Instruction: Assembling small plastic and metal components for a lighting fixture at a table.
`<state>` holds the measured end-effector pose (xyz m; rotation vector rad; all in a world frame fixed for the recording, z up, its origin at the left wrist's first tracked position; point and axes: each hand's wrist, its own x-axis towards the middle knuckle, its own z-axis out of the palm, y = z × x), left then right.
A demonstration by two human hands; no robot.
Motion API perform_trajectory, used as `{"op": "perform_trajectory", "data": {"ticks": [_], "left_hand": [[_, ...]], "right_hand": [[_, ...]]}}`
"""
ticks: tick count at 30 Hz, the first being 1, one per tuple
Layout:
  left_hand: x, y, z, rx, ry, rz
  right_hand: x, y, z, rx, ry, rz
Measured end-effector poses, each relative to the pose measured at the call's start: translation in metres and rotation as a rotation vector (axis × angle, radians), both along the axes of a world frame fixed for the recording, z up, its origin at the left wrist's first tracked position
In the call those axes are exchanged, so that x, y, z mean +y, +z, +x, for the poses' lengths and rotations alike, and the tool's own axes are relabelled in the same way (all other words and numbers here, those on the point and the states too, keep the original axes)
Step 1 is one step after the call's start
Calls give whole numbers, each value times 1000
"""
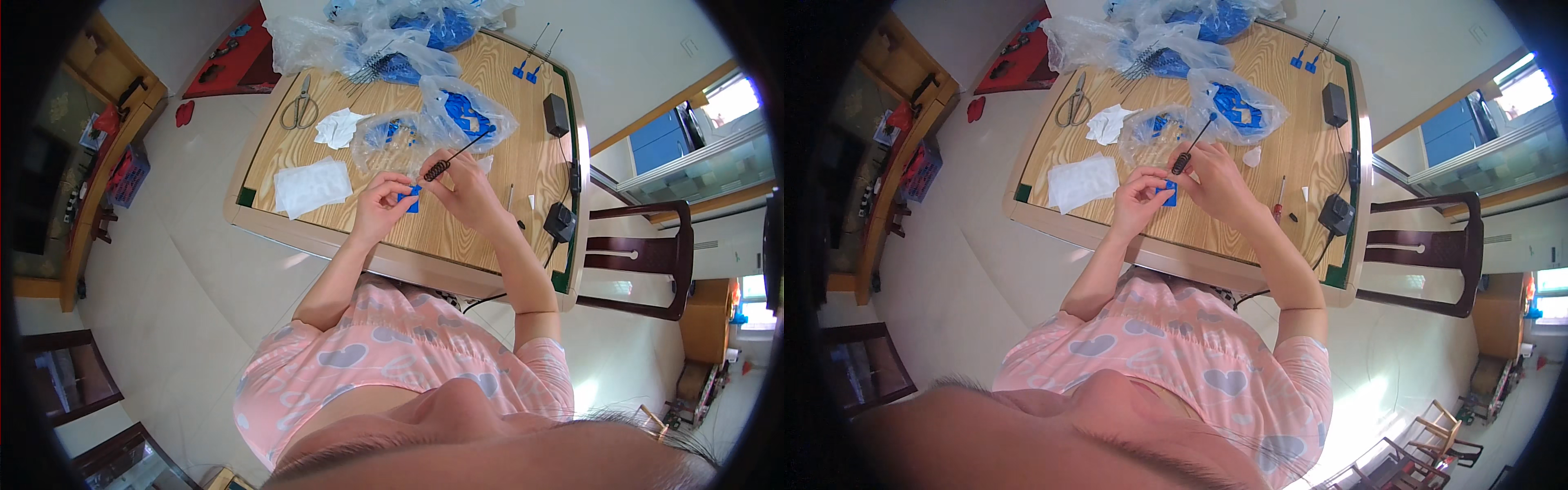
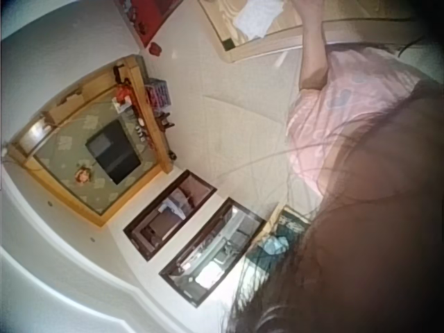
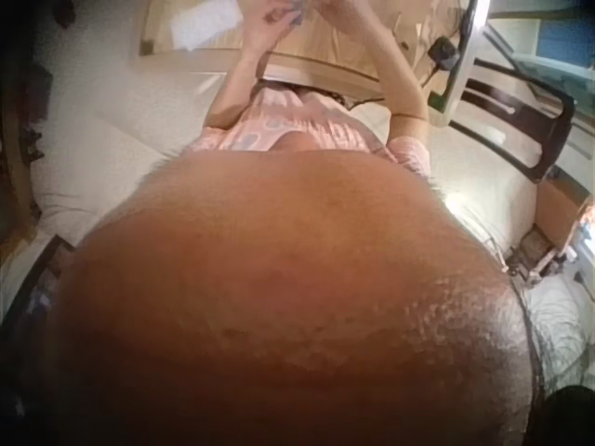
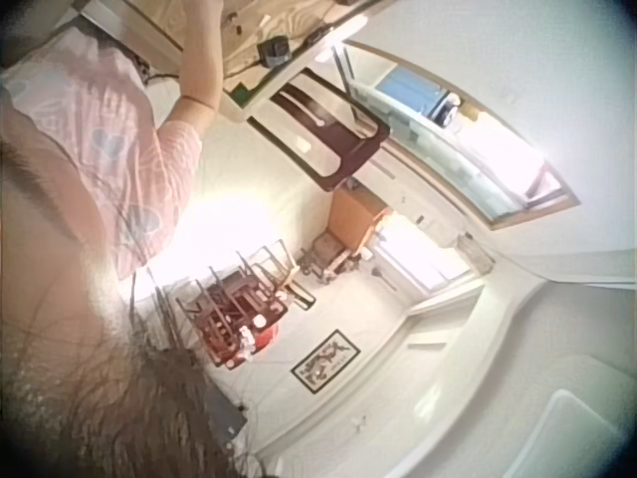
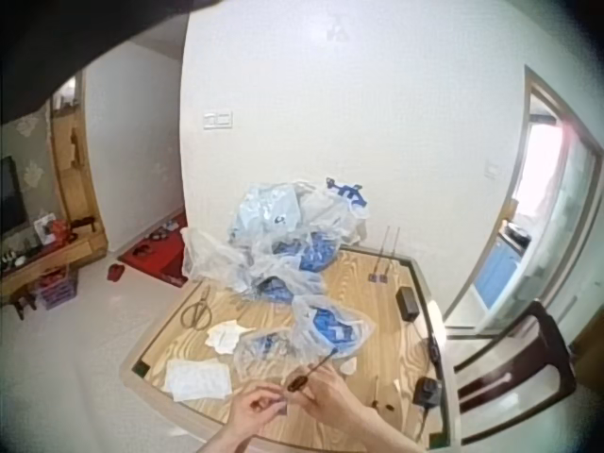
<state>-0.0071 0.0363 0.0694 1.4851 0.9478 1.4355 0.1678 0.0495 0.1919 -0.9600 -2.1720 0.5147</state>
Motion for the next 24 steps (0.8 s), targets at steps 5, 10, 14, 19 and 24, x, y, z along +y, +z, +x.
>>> {"op": "perform_trajectory", "data": {"ticks": [5,10,14,19,24], "left_hand": [[0,0,-1,-8,-6,12],[-2,4,-1,-8,-21,-11],[-2,4,-2,-3,-22,-6],[-1,4,-1,0,-25,-18],[0,2,-2,7,-34,-19]], "right_hand": [[0,-1,1,16,12,-28],[1,-1,1,-12,7,-18],[2,-2,1,-4,18,-13],[4,-8,2,-40,74,67],[2,-1,2,-14,50,16]]}}
